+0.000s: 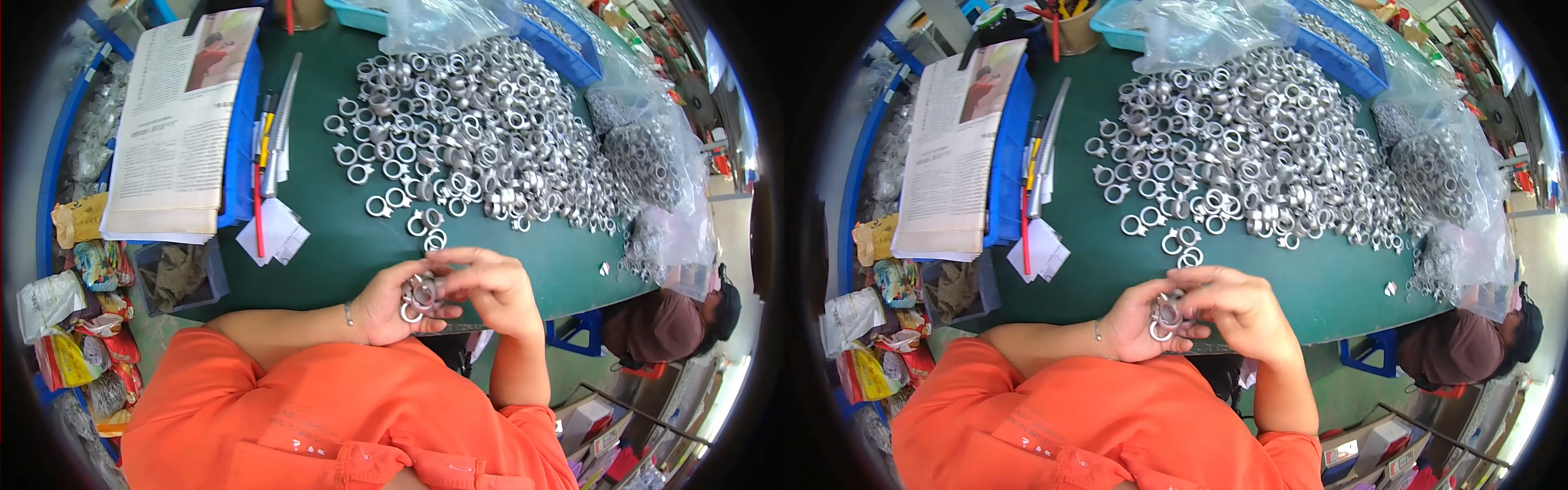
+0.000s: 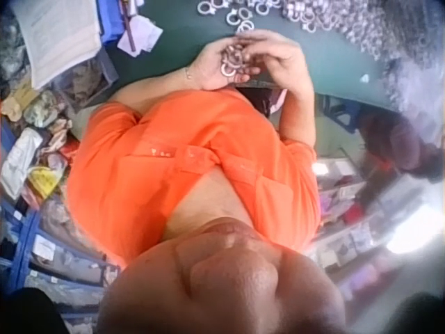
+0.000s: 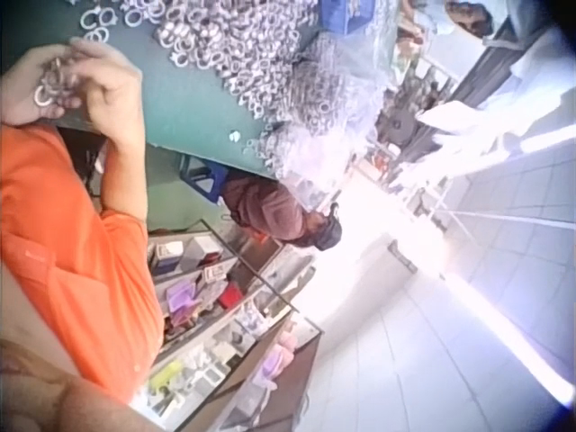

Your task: The person assembles metal ring components by picking up the pieces from the table and fitting them together by hand.

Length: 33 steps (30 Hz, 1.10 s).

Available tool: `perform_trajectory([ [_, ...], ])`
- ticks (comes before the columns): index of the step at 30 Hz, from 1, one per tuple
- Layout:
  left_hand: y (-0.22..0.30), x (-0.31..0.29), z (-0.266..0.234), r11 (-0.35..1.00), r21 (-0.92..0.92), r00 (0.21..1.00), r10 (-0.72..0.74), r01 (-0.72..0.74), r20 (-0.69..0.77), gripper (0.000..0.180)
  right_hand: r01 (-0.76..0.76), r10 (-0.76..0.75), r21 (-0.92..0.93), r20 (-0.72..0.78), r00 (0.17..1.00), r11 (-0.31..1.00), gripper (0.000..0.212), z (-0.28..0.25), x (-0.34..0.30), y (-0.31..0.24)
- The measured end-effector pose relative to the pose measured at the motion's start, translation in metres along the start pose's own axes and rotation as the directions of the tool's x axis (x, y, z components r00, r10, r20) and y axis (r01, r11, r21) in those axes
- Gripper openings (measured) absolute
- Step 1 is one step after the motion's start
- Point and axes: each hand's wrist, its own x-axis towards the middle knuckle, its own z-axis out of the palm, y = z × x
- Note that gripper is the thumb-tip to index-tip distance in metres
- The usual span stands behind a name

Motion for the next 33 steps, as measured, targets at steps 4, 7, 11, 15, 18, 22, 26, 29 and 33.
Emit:
perform_trajectory([
  [4, 0.001, -0.002, 0.001, 0.994, 0.107, 0.994, 0.006, 0.005, -0.108, 0.02, -0.274, 0.08, -0.393, -0.444, 0.892, 0.878, 0.01, 0.016, 0.035, 0.018],
  [7, 0.001, -0.003, 0.001, 0.987, 0.16, 0.99, 0.002, 0.021, -0.143, 0.018, -0.383, 0.195, -0.542, -0.372, 0.907, 0.748, 0.021, 0.022, 0.048, 0.029],
  [11, 0.003, -0.006, 0.007, 0.991, 0.13, 0.988, -0.001, 0.021, -0.157, 0.018, -0.304, 0.207, -0.29, -0.32, 0.924, 0.907, 0.011, 0.01, 0.031, 0.043],
  [15, 0.002, -0.007, 0.004, 0.99, 0.142, 0.986, 0.021, 0.002, -0.165, 0.016, -0.189, 0.228, 0.165, -0.26, 0.939, 0.968, 0.009, 0.004, 0.0, 0.049],
  [18, 0.001, -0.006, 0.003, 0.985, 0.169, 0.989, 0.05, -0.026, -0.138, 0.02, -0.094, 0.183, 0.319, -0.262, 0.948, 0.943, 0.01, 0.004, -0.014, 0.045],
  [22, 0.0, -0.002, -0.002, 0.978, 0.205, 0.996, 0.053, -0.038, -0.068, 0.028, -0.036, 0.163, 0.422, -0.267, 0.95, 0.906, 0.009, 0.007, -0.022, 0.041],
  [26, -0.002, -0.001, -0.002, 0.972, 0.231, 0.994, 0.069, -0.049, -0.081, 0.031, 0.031, 0.081, 0.421, -0.244, 0.966, 0.906, 0.009, 0.005, -0.026, 0.043],
  [29, -0.001, -0.001, 0.003, 0.976, 0.219, 0.993, 0.037, -0.013, -0.108, 0.034, 0.073, -0.011, 0.234, -0.259, 0.966, 0.97, 0.013, 0.004, -0.028, 0.035],
  [33, -0.001, -0.003, 0.005, 0.989, 0.145, 0.998, 0.003, 0.005, -0.058, 0.031, 0.182, -0.181, -0.012, -0.176, 0.968, 0.983, 0.017, 0.006, -0.019, 0.017],
])
